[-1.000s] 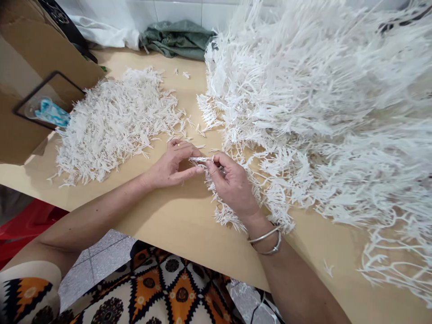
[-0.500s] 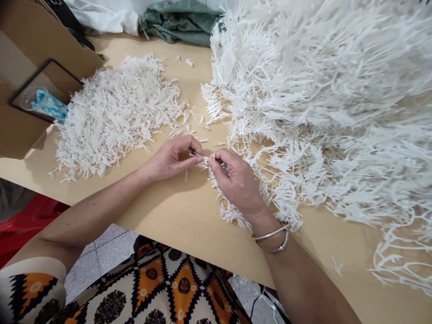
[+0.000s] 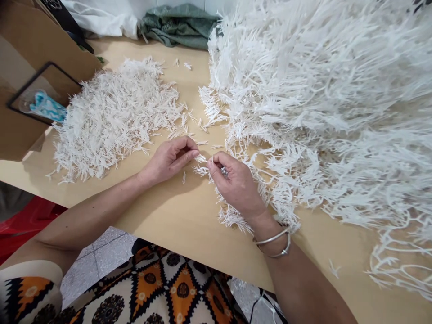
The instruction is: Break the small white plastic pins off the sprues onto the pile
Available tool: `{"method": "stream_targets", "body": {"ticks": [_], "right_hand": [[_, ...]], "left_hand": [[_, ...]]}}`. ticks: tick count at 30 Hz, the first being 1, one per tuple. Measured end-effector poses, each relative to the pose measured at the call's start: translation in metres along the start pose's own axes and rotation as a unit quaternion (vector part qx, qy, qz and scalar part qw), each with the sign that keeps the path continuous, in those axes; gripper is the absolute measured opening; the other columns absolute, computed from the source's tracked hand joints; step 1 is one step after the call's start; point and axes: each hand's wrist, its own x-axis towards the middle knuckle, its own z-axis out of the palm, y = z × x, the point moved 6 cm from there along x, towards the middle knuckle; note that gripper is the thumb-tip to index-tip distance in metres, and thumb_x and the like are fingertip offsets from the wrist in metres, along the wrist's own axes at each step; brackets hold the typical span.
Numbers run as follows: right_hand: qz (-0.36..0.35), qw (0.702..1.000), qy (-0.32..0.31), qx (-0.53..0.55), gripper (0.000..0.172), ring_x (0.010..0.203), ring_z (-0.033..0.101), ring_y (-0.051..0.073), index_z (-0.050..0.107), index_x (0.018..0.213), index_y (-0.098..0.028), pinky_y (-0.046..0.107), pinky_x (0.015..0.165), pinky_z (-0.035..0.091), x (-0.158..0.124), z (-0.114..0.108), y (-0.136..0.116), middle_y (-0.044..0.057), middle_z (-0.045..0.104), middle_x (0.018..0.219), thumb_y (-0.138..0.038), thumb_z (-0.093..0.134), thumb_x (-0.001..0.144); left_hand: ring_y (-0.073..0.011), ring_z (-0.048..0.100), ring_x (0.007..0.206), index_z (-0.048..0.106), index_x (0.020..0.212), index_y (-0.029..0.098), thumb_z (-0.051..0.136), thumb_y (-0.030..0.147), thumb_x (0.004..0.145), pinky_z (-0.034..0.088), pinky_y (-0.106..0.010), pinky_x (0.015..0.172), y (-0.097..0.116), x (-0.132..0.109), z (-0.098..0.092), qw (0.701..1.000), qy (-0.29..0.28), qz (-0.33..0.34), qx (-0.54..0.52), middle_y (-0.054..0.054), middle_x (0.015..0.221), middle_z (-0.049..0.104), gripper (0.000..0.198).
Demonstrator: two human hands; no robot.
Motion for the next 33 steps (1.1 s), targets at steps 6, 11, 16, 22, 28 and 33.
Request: {"method": "stream_targets", "body": {"ticks": [6,11,16,22,28,33], "right_hand": [[0.001,1.0,-0.025,0.007,0.022,0.062,0.046,0.013,0.057,0.078,-0.022,0.03,0.062,0.036,-0.004,0.001,0.0,-0.003,0.052,0.066,-0.031,0.06,0.097],[0.012,1.0,0.008,0.02,0.021,0.064,0.045,0.014,0.057,0.081,-0.023,0.031,0.063,0.036,-0.004,0.0,0.007,-0.002,0.051,0.068,-0.035,0.06,0.098],[0.011,1.0,0.023,0.019,0.022,0.065,0.044,0.014,0.055,0.08,-0.024,0.032,0.064,0.036,-0.005,0.0,0.007,-0.002,0.051,0.069,-0.035,0.06,0.098],[0.007,0.999,0.024,0.021,0.019,0.066,0.044,0.014,0.058,0.082,-0.023,0.031,0.063,0.034,-0.005,-0.001,0.002,-0.002,0.051,0.07,-0.034,0.061,0.098],[0.006,1.0,0.019,0.013,0.021,0.064,0.041,0.014,0.057,0.081,-0.023,0.031,0.063,0.034,-0.005,-0.001,0.003,-0.003,0.05,0.069,-0.035,0.06,0.099],[0.017,0.999,0.039,-0.001,0.021,0.064,0.043,0.015,0.057,0.081,-0.024,0.031,0.063,0.035,-0.005,0.001,0.006,-0.002,0.051,0.069,-0.035,0.061,0.097]], "left_hand": [[-0.0109,0.054,0.07,0.054,0.09,0.021,0.055,0.033,0.104,0.046,-0.028,0.069,-0.026,0.003,-0.027,0.98,0.171,-0.062,0.076,0.001,0.077,0.062,0.018],[-0.0125,0.06,0.079,0.054,0.102,0.024,0.045,0.053,0.107,0.051,-0.031,0.074,-0.039,0.0,-0.035,0.968,0.224,-0.073,0.089,-0.003,0.092,0.064,0.031],[-0.0195,0.063,0.111,0.056,0.123,0.028,0.047,0.049,0.106,0.054,-0.038,0.094,-0.02,-0.008,-0.04,0.954,0.262,-0.03,0.142,-0.011,0.132,0.059,0.028],[-0.0224,0.06,0.128,0.065,0.124,0.028,0.049,0.042,0.107,0.035,-0.046,0.114,0.008,-0.004,-0.001,0.984,-0.018,0.097,0.148,-0.005,0.135,0.068,0.027],[-0.019,0.062,0.115,0.069,0.108,0.025,0.046,0.046,0.109,0.028,-0.041,0.105,0.003,-0.003,0.008,0.982,-0.044,0.084,0.162,-0.003,0.123,0.074,0.031],[-0.0177,0.061,0.098,0.065,0.1,0.022,0.035,0.046,0.111,0.028,-0.041,0.101,0.006,-0.004,0.009,0.979,-0.075,0.08,0.172,-0.002,0.097,0.073,0.041]]}}
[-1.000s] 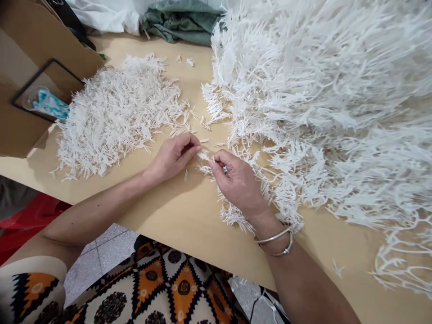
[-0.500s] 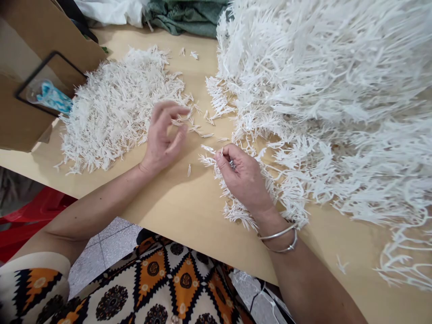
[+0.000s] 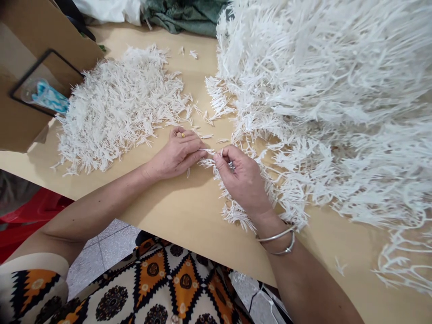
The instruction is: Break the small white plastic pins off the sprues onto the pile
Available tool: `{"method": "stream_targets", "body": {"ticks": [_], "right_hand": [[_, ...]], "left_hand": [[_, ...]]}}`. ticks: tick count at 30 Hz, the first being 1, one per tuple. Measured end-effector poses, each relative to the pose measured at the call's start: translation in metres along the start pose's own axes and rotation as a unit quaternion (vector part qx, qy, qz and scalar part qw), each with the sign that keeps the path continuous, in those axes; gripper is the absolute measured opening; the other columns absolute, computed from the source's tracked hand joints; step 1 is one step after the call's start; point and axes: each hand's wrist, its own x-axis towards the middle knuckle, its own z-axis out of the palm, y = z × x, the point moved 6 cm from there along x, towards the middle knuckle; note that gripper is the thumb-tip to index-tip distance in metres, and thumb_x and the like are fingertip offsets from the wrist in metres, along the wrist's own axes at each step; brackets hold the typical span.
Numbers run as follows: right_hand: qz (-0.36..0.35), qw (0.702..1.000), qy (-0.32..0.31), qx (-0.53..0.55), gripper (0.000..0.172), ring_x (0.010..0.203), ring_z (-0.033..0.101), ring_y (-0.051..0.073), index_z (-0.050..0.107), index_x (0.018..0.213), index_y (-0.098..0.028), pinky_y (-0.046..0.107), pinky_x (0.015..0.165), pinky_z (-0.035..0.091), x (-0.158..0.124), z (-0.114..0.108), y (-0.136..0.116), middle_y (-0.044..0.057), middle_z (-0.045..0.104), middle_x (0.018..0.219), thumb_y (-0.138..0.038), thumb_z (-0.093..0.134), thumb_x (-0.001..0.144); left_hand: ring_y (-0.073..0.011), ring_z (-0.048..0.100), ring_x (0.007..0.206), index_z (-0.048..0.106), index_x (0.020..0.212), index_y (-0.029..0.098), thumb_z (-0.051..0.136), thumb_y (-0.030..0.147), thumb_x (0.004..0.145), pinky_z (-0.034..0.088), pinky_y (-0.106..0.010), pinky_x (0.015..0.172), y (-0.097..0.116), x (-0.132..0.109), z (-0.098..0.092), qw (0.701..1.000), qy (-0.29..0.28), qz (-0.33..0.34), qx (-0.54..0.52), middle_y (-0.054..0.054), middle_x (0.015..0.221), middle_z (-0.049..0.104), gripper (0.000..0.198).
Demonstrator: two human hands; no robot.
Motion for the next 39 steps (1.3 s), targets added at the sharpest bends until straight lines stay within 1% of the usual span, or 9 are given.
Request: {"method": "stream_targets", "body": {"ticks": [8,10,13,17,19,23,28,33,39], "right_hand": [[-0.008,0.99,0.116,-0.076,0.019,0.063,0.044,0.016,0.053,0.075,-0.024,0.035,0.065,0.035,0.014,-0.016,0.016,-0.001,0.052,0.067,-0.027,0.062,0.092],[-0.014,0.993,0.104,-0.053,0.02,0.065,0.045,0.016,0.052,0.076,-0.024,0.036,0.065,0.036,0.016,-0.019,0.018,-0.001,0.051,0.068,-0.03,0.06,0.094],[-0.016,0.995,0.098,-0.008,0.021,0.067,0.046,0.017,0.054,0.079,-0.025,0.036,0.065,0.038,0.014,-0.021,0.017,0.0,0.051,0.071,-0.035,0.061,0.097],[-0.03,0.994,0.102,0.041,0.015,0.072,0.054,0.02,0.059,0.086,-0.025,0.039,0.07,0.045,0.009,-0.02,0.01,0.003,0.059,0.078,-0.035,0.067,0.095],[-0.039,0.993,0.1,0.046,0.012,0.076,0.058,0.02,0.061,0.089,-0.025,0.039,0.074,0.048,0.008,-0.018,0.006,0.003,0.063,0.081,-0.033,0.068,0.094],[-0.042,0.994,0.088,0.039,0.005,0.081,0.062,0.018,0.065,0.093,-0.025,0.036,0.079,0.051,0.004,-0.013,0.003,0.002,0.068,0.087,-0.029,0.068,0.095],[-0.057,0.996,0.071,0.026,0.004,0.079,0.062,0.014,0.067,0.095,-0.024,0.03,0.076,0.051,0.001,-0.009,-0.002,-0.001,0.069,0.087,-0.028,0.067,0.096],[-0.05,0.996,0.064,0.024,0.009,0.084,0.068,0.016,0.071,0.102,-0.025,0.031,0.08,0.055,0.002,-0.007,-0.002,0.0,0.076,0.095,-0.028,0.07,0.094],[-0.043,0.994,0.076,0.058,0.01,0.088,0.073,0.017,0.074,0.1,-0.025,0.032,0.084,0.058,0.003,-0.009,0.002,0.0,0.079,0.097,-0.025,0.075,0.09]], "left_hand": [[-0.0144,0.063,0.087,0.059,0.095,0.023,0.038,0.037,0.11,0.028,-0.042,0.105,0.041,-0.004,-0.006,0.992,0.004,0.121,-0.047,0.002,0.09,0.072,0.029],[-0.0134,0.06,0.08,0.056,0.088,0.023,0.041,0.036,0.108,0.031,-0.041,0.103,0.028,-0.003,-0.014,0.994,0.075,0.073,-0.037,0.003,0.081,0.066,0.028],[-0.0144,0.053,0.071,0.046,0.074,0.022,0.048,0.035,0.103,0.035,-0.042,0.097,-0.015,-0.007,-0.033,0.967,0.23,-0.114,0.01,0.003,0.07,0.053,0.032],[-0.0255,0.058,0.104,0.058,0.107,0.026,0.066,0.045,0.093,0.039,-0.048,0.101,-0.042,-0.019,-0.048,0.912,0.342,-0.221,0.048,-0.008,0.112,0.063,0.025],[-0.0296,0.054,0.123,0.057,0.126,0.026,0.064,0.049,0.095,0.039,-0.049,0.105,-0.034,-0.017,-0.047,0.927,0.324,-0.183,0.05,-0.013,0.131,0.058,0.039],[-0.0258,0.056,0.126,0.062,0.131,0.03,0.05,0.05,0.105,0.032,-0.047,0.111,-0.002,-0.005,-0.026,0.98,0.183,-0.063,0.046,-0.009,0.137,0.06,0.035],[-0.0217,0.058,0.117,0.066,0.113,0.026,0.044,0.047,0.109,0.027,-0.043,0.104,0.006,0.001,-0.006,0.995,0.077,-0.043,0.036,-0.003,0.128,0.07,0.031],[-0.0168,0.064,0.104,0.062,0.098,0.022,0.048,0.054,0.107,0.028,-0.038,0.103,-0.002,0.0,-0.007,0.995,0.07,-0.064,-0.036,0.0,0.106,0.074,0.036],[-0.0169,0.066,0.111,0.063,0.117,0.023,0.05,0.053,0.106,0.027,-0.038,0.104,-0.003,0.001,-0.004,0.996,0.049,-0.052,-0.056,-0.002,0.118,0.075,0.034]]}}
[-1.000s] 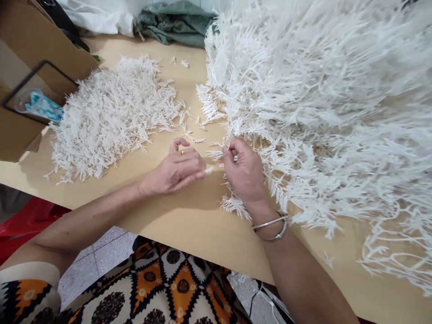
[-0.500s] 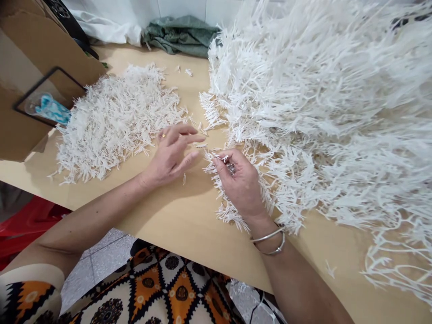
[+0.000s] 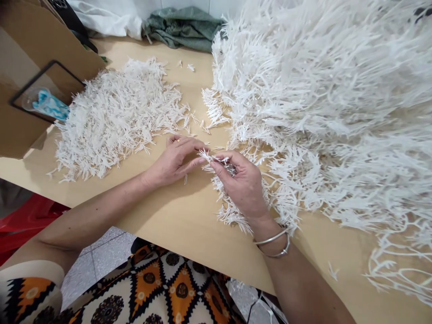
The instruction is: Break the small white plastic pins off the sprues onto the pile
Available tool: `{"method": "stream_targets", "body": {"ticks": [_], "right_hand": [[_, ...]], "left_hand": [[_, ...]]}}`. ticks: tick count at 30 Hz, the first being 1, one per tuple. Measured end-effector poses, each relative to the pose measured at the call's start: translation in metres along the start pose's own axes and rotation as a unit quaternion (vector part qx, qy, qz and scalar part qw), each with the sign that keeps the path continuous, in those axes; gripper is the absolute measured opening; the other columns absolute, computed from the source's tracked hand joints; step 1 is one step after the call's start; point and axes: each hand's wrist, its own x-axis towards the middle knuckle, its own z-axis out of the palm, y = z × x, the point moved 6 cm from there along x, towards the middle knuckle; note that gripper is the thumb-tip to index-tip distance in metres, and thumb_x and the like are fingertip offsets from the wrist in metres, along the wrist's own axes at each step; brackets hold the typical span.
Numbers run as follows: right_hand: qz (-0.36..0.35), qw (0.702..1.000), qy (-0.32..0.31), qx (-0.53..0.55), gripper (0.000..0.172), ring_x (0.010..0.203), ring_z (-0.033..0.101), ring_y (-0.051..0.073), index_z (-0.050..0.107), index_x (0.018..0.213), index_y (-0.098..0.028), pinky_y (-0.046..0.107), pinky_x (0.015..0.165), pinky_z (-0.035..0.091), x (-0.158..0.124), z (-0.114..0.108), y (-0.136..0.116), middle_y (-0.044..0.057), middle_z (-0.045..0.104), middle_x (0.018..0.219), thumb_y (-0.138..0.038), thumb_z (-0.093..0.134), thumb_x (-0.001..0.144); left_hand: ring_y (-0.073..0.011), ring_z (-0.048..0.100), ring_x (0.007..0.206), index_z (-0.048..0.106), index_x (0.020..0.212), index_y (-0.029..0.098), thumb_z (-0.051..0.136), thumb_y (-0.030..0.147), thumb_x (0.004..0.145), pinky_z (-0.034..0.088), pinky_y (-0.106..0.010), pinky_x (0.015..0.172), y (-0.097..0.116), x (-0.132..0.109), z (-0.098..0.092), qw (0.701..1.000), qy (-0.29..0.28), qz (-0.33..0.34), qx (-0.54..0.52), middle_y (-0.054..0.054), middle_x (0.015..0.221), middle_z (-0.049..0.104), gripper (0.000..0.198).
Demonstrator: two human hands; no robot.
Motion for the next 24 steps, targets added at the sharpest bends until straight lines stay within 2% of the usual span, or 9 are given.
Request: {"method": "stream_targets", "body": {"ticks": [4,7,11,15,20,24], "right_hand": [[-0.006,1.0,-0.004,-0.028,0.005,0.081,0.07,0.014,0.072,0.095,-0.025,0.029,0.078,0.055,-0.0003,0.0013,0.0011,-0.002,0.076,0.088,-0.024,0.074,0.09],[-0.019,0.999,-0.013,-0.049,0.005,0.079,0.067,0.014,0.07,0.096,-0.024,0.029,0.076,0.052,-0.0008,0.0037,-0.0002,-0.002,0.074,0.089,-0.023,0.07,0.092],[-0.019,0.998,-0.013,-0.059,0.004,0.079,0.066,0.014,0.068,0.097,-0.023,0.029,0.075,0.051,-0.002,0.0041,-0.0013,-0.001,0.073,0.09,-0.025,0.069,0.093],[-0.017,0.998,-0.02,-0.065,0.004,0.075,0.063,0.013,0.067,0.096,-0.023,0.028,0.073,0.049,-0.003,0.0041,-0.0015,-0.001,0.072,0.087,-0.027,0.066,0.095],[-0.038,0.998,-0.02,-0.05,0.003,0.077,0.063,0.014,0.066,0.094,-0.023,0.029,0.074,0.05,-0.0031,0.0056,-0.0037,-0.001,0.071,0.087,-0.026,0.066,0.095],[-0.037,0.998,-0.022,-0.051,0.004,0.077,0.063,0.015,0.065,0.092,-0.023,0.03,0.075,0.05,-0.0016,0.007,-0.0061,0.0,0.07,0.085,-0.025,0.065,0.095]], "left_hand": [[-0.0162,0.066,0.104,0.064,0.101,0.021,0.041,0.043,0.111,0.027,-0.039,0.103,0.0007,0.0002,0.0049,0.999,-0.034,0.014,0.012,-0.001,0.107,0.075,0.034],[-0.0177,0.064,0.102,0.062,0.107,0.02,0.048,0.044,0.107,0.028,-0.04,0.102,0.0056,-0.001,0.0044,0.998,-0.046,0.03,0.007,-0.001,0.103,0.072,0.027],[-0.016,0.062,0.097,0.061,0.1,0.02,0.047,0.05,0.107,0.029,-0.039,0.1,0.0075,-0.0018,0.0011,0.999,-0.029,0.015,-0.012,0.001,0.096,0.068,0.034],[-0.0144,0.061,0.093,0.06,0.091,0.02,0.041,0.045,0.11,0.029,-0.038,0.099,0.0059,-0.0017,0.0022,0.999,-0.036,0.008,-0.005,0.002,0.088,0.064,0.036],[-0.0143,0.063,0.093,0.064,0.104,0.023,0.051,0.051,0.106,0.031,-0.038,0.101,0.0045,-0.0006,-0.0011,0.998,-0.011,-0.012,-0.059,0.002,0.096,0.07,0.032],[-0.0117,0.063,0.086,0.066,0.099,0.023,0.054,0.045,0.105,0.033,-0.036,0.099,0.0053,0.0006,-0.0005,0.996,-0.003,-0.008,-0.085,0.004,0.092,0.071,0.026]]}}
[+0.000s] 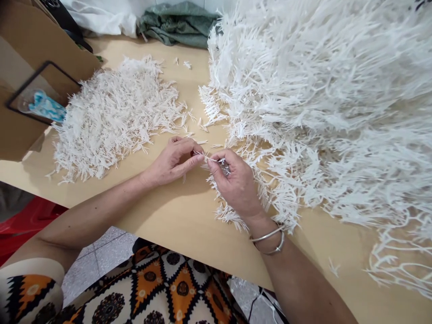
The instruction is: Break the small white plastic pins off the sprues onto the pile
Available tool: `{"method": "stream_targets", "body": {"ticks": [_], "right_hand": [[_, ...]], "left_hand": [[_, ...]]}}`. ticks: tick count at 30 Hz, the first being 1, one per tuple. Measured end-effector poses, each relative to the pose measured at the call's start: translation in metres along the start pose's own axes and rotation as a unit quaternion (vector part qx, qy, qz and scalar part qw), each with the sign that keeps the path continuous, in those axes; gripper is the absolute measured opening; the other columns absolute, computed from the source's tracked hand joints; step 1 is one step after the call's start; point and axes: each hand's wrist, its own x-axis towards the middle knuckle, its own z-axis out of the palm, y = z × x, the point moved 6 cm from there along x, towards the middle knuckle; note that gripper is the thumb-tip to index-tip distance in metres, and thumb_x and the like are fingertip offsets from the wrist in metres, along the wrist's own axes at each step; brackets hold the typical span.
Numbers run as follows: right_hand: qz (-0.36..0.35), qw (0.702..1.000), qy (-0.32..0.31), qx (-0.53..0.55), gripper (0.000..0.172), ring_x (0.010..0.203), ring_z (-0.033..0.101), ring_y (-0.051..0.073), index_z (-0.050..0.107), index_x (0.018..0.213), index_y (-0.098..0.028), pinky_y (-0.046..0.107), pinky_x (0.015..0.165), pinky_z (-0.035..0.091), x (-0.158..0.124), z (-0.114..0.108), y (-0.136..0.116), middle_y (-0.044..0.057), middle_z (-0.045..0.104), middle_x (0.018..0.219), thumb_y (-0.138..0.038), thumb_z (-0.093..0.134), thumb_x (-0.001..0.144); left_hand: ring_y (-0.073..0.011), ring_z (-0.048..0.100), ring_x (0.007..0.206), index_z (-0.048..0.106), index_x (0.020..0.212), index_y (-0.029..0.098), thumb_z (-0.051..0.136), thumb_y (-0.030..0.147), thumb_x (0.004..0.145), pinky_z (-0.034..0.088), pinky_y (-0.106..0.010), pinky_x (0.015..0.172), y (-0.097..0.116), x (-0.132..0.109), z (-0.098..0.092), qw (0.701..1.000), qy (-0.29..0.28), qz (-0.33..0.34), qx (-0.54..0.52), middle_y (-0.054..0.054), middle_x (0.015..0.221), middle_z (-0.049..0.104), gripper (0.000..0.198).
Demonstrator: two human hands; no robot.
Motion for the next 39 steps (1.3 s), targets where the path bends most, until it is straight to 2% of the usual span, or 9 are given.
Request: {"method": "stream_targets", "body": {"ticks": [9,17,21,24,27,29,31,35,39], "right_hand": [[0.036,0.999,0.009,-0.035,0.009,0.06,0.05,0.013,0.06,0.088,-0.023,0.029,0.059,0.04,-0.001,0.001,-0.001,-0.001,0.064,0.075,-0.029,0.062,0.094],[0.054,0.993,0.082,-0.058,0.009,0.067,0.052,0.018,0.056,0.088,-0.026,0.037,0.067,0.045,0.009,-0.013,0.018,0.003,0.063,0.081,-0.03,0.061,0.093],[0.056,0.995,0.08,-0.011,0.01,0.073,0.057,0.019,0.06,0.09,-0.026,0.038,0.071,0.049,0.006,-0.017,0.019,0.003,0.064,0.082,-0.034,0.064,0.094],[0.051,0.996,0.072,0.006,0.011,0.071,0.057,0.019,0.06,0.09,-0.026,0.037,0.069,0.05,0.005,-0.015,0.016,0.002,0.064,0.081,-0.034,0.065,0.095],[0.051,0.997,0.065,0.012,0.01,0.07,0.057,0.018,0.061,0.09,-0.025,0.036,0.068,0.049,0.004,-0.014,0.016,0.002,0.064,0.081,-0.033,0.066,0.095],[0.058,0.997,0.058,0.009,0.01,0.071,0.058,0.017,0.061,0.091,-0.024,0.034,0.069,0.049,0.004,-0.013,0.016,0.001,0.065,0.081,-0.033,0.065,0.095],[0.062,0.997,0.048,0.002,0.009,0.072,0.059,0.016,0.062,0.092,-0.024,0.033,0.071,0.049,0.003,-0.012,0.015,0.0,0.067,0.082,-0.032,0.065,0.095],[0.031,0.999,0.021,0.004,0.004,0.081,0.064,0.017,0.066,0.096,-0.025,0.033,0.079,0.052,0.001,-0.007,0.008,0.0,0.07,0.089,-0.028,0.065,0.096],[0.004,1.0,0.012,-0.002,0.002,0.084,0.065,0.017,0.065,0.094,-0.025,0.033,0.083,0.054,-0.001,-0.002,0.001,0.0,0.07,0.09,-0.026,0.064,0.096]], "left_hand": [[-0.0109,0.063,0.078,0.064,0.087,0.021,0.059,0.053,0.102,0.037,-0.035,0.094,-0.004,-0.001,-0.002,0.999,0.046,0.01,-0.022,0.005,0.08,0.069,0.036],[-0.0112,0.064,0.084,0.065,0.09,0.025,0.045,0.049,0.109,0.024,-0.042,0.111,0.029,-0.007,0.023,0.986,-0.058,0.133,0.08,0.005,0.085,0.073,0.036],[-0.0134,0.061,0.081,0.055,0.086,0.022,0.049,0.043,0.106,0.038,-0.041,0.1,0.011,-0.004,-0.009,0.989,0.112,0.018,0.096,0.002,0.083,0.068,0.029],[-0.0154,0.055,0.079,0.046,0.083,0.024,0.051,0.038,0.102,0.043,-0.041,0.089,-0.009,-0.008,-0.043,0.954,0.261,-0.068,0.133,0.001,0.081,0.06,0.024],[-0.0202,0.055,0.094,0.044,0.087,0.025,0.057,0.036,0.097,0.045,-0.043,0.089,-0.019,-0.014,-0.067,0.904,0.37,-0.098,0.189,-0.004,0.092,0.058,0.02],[-0.024,0.055,0.109,0.048,0.094,0.025,0.058,0.037,0.097,0.045,-0.045,0.095,-0.015,-0.015,-0.07,0.892,0.392,-0.071,0.211,-0.008,0.103,0.059,0.016],[-0.0252,0.056,0.121,0.053,0.106,0.024,0.055,0.038,0.1,0.042,-0.048,0.104,-0.004,-0.009,-0.058,0.922,0.328,-0.01,0.206,-0.009,0.115,0.062,0.016],[-0.021,0.062,0.124,0.057,0.118,0.025,0.048,0.043,0.107,0.03,-0.047,0.111,0.013,-0.001,-0.012,0.978,0.089,0.068,0.178,-0.006,0.132,0.068,0.023],[-0.0165,0.065,0.102,0.061,0.1,0.022,0.039,0.047,0.111,0.025,-0.045,0.109,0.01,-0.001,0.008,0.983,0.011,0.043,0.176,-0.001,0.106,0.075,0.034]]}}
